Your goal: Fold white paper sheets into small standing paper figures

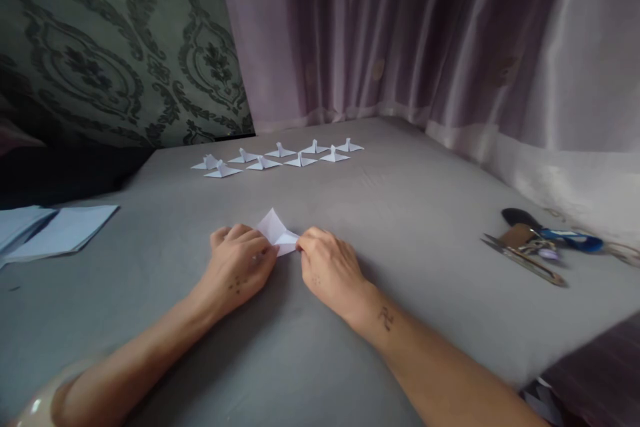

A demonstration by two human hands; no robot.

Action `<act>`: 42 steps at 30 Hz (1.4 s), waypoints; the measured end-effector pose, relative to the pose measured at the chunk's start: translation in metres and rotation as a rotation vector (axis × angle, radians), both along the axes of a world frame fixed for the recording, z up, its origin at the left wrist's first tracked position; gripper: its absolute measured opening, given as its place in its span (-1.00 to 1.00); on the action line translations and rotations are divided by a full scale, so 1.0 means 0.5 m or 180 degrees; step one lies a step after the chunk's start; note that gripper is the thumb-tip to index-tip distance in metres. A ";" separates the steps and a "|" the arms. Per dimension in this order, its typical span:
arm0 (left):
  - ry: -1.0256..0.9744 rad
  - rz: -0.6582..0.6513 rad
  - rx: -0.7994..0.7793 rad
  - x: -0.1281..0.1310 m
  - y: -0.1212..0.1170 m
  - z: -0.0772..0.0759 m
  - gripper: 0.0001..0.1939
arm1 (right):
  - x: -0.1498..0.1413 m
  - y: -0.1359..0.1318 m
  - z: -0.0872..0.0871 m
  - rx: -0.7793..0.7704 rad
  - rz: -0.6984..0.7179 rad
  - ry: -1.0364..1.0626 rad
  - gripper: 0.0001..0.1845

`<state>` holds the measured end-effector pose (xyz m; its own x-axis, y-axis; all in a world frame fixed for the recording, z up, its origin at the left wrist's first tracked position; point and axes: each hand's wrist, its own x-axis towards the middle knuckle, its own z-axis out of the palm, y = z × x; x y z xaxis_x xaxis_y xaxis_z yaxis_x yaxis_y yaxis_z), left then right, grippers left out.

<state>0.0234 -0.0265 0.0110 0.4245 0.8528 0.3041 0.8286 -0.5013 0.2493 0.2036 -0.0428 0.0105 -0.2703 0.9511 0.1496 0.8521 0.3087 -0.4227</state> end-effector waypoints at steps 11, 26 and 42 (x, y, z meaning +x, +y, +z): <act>0.0060 0.0094 -0.0216 -0.003 0.007 -0.005 -0.76 | -0.002 -0.016 0.016 0.0050 0.0294 -0.0481 -0.68; -0.0012 -0.0444 -0.1119 -0.020 0.025 0.052 -0.84 | 0.005 -0.021 0.025 -0.0097 0.0643 -0.0714 -0.58; 0.0252 -0.0481 0.0456 -0.034 0.040 0.011 -0.68 | 0.009 -0.020 0.036 -0.0275 0.0717 -0.0680 -0.51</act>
<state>0.0064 -0.0064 0.0166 0.5716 0.7282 0.3782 0.7555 -0.6469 0.1037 0.2081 -0.0529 0.0288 -0.4922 0.8704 -0.0118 0.8386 0.4705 -0.2746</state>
